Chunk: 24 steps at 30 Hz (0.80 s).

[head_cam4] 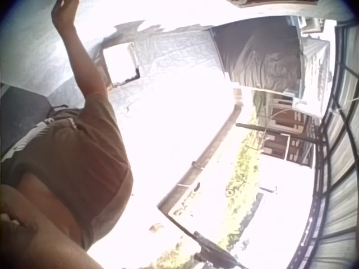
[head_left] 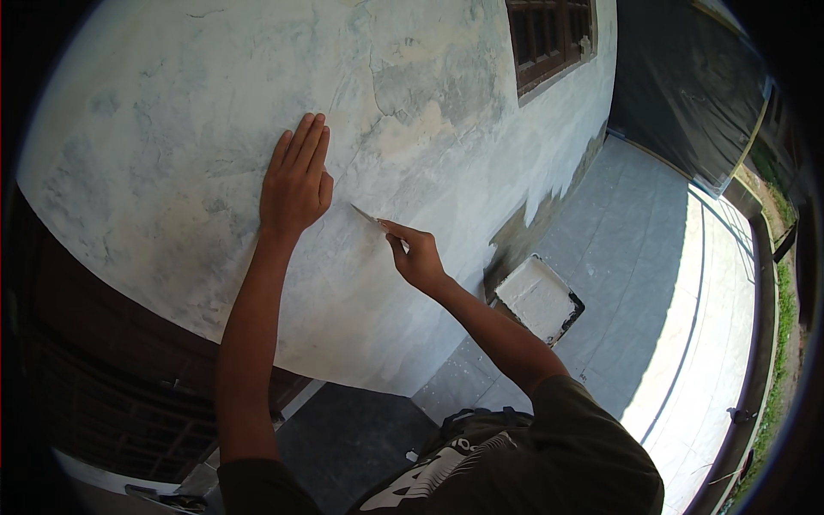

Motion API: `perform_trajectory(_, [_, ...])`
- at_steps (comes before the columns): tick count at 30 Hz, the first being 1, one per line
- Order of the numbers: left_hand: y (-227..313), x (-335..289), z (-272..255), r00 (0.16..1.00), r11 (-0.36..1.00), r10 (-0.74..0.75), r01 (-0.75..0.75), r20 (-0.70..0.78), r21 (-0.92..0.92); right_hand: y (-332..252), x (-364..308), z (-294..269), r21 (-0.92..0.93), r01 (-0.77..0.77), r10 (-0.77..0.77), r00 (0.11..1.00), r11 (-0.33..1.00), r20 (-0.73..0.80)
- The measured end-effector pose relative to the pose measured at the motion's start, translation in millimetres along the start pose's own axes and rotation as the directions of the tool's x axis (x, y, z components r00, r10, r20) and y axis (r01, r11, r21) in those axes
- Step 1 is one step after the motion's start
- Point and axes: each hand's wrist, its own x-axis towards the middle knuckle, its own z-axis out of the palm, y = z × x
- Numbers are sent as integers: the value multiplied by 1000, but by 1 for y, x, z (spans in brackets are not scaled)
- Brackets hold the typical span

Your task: Applying putty to an exterior wall using a putty knife.

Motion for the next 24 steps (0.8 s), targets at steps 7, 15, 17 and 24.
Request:
perform_trajectory(7, [6, 8, 1, 1000, 1000, 7, -8, -16, -21, -14, 109, -27, -365, 325, -454, 814, 873, -361])
perform_trajectory(15, [1, 3, -3, 1000, 999, -5, 5, -4, -35, -1, -17, 54, -324, 301, -310, 950, 897, 23])
perform_trajectory(17, [1, 3, 1, 1000, 999, -3, 2, -14, -36, 16, -77, 47, -94, 136, -106, 955, 986, 277])
perform_trajectory(24, [3, 7, -2, 1000, 999, 5, -6, -23, -35, 36, -72, -20, -24, -196, 196, 981, 980, -13])
